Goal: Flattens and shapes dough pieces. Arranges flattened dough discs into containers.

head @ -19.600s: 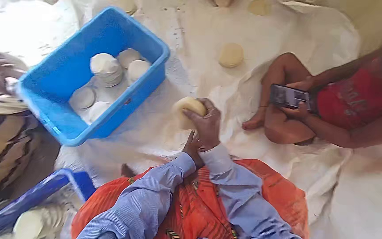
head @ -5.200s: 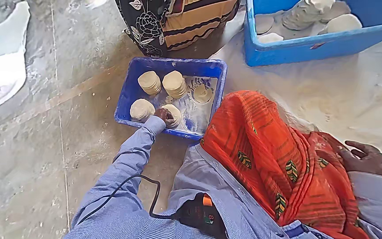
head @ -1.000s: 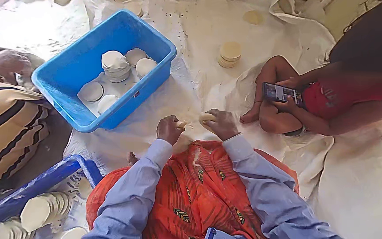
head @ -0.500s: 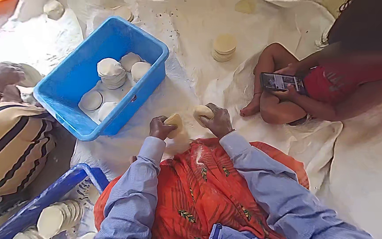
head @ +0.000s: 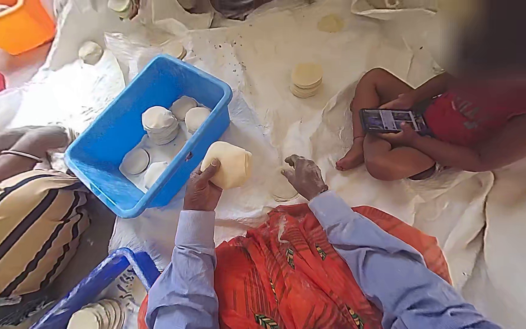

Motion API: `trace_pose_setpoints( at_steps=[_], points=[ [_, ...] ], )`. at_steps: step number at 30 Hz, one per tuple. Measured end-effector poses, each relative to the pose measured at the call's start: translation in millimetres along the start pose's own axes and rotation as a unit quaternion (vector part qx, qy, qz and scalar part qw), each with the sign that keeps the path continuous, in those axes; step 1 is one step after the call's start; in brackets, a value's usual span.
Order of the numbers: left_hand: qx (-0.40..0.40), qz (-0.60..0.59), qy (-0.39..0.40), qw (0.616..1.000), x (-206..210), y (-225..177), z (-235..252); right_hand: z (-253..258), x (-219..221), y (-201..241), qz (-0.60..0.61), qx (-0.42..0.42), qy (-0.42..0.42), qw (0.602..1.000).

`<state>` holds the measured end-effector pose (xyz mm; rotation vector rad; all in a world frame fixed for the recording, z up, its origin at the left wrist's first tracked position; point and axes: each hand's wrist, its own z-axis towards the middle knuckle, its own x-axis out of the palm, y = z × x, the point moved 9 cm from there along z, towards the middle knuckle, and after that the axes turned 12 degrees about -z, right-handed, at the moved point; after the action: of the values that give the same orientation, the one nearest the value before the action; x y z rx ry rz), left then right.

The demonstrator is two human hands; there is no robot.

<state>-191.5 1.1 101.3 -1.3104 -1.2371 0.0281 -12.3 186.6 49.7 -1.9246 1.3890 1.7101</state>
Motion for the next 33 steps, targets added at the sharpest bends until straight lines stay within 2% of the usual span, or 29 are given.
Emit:
trace_pose_setpoints(
  at_steps=[3,5,8,11,14,18,23,26,29,31,33],
  points=[
    [-0.016,-0.062,-0.002,0.998,6,1,-5,-13,-35,22,0.208,-0.076,-0.116,0.968],
    [-0.028,-0.078,-0.002,0.997,12,6,-7,-20,-40,32,0.370,-0.092,-0.117,0.917],
    [-0.049,-0.089,-0.004,0.995,18,15,-9,-34,-47,42,0.479,-0.100,-0.133,0.862],
    [-0.066,-0.086,-0.012,0.994,20,24,-9,-46,-55,52,0.479,-0.122,-0.142,0.858],
    [-0.059,-0.077,-0.026,0.995,19,30,-8,-52,-50,57,0.411,-0.119,-0.142,0.893],
    [-0.015,-0.011,-0.042,0.999,26,33,-12,-42,-27,51,0.354,-0.060,-0.092,0.929],
    [0.037,0.071,-0.035,0.996,31,37,-15,-33,-4,37,0.471,0.034,0.001,0.882],
    [0.058,0.083,-0.041,0.994,33,39,-17,-33,-9,37,0.455,0.007,-0.027,0.890],
    [0.052,0.077,-0.073,0.993,30,45,-19,-38,-20,44,0.385,-0.063,-0.104,0.915],
    [0.042,0.078,-0.088,0.992,28,48,-20,-44,-27,51,0.387,-0.097,-0.146,0.906],
    [0.039,0.081,-0.092,0.992,27,49,-20,-46,-27,52,0.447,-0.101,-0.149,0.876]
  ],
)
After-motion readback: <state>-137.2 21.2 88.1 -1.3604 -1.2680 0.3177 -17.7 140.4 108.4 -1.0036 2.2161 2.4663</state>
